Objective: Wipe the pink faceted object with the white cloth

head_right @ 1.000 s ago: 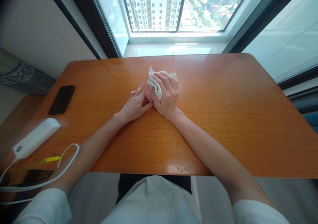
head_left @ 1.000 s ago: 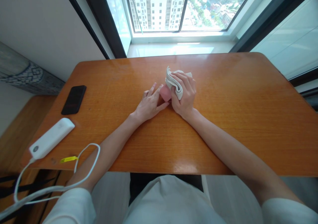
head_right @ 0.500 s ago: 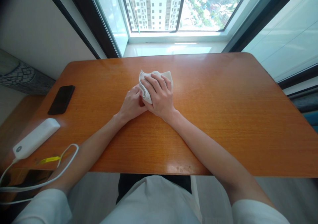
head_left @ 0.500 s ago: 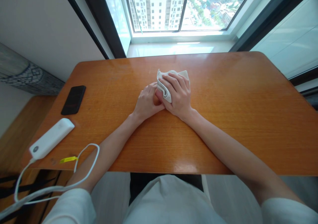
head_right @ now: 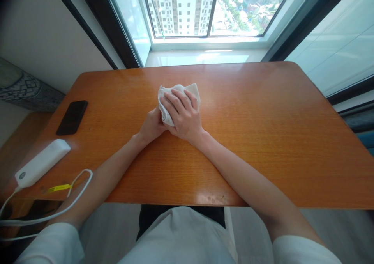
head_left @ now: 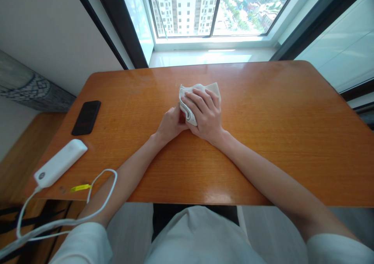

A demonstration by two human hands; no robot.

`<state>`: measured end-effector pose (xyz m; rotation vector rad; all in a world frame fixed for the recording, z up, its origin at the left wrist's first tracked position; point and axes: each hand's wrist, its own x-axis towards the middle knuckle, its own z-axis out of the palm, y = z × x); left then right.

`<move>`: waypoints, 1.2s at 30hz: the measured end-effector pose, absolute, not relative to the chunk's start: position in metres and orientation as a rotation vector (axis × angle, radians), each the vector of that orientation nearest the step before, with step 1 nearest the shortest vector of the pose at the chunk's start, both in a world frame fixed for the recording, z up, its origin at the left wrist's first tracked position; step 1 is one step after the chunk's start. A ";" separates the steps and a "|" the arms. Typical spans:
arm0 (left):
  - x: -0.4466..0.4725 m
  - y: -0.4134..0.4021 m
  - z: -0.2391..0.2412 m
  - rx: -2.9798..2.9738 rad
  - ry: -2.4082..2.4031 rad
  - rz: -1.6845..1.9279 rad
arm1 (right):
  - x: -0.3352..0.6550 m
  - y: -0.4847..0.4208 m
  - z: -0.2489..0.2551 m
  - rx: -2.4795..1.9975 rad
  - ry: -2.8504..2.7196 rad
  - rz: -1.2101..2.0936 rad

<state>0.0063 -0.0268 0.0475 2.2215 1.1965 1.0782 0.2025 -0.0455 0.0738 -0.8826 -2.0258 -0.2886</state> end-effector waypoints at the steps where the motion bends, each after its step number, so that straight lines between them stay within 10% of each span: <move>1: 0.007 -0.026 0.048 2.205 1.199 1.077 | 0.202 -0.045 0.074 -0.883 -2.020 -0.305; 36: 0.019 -0.029 0.060 2.255 1.362 1.077 | 0.222 -0.011 0.054 -1.219 -1.133 0.582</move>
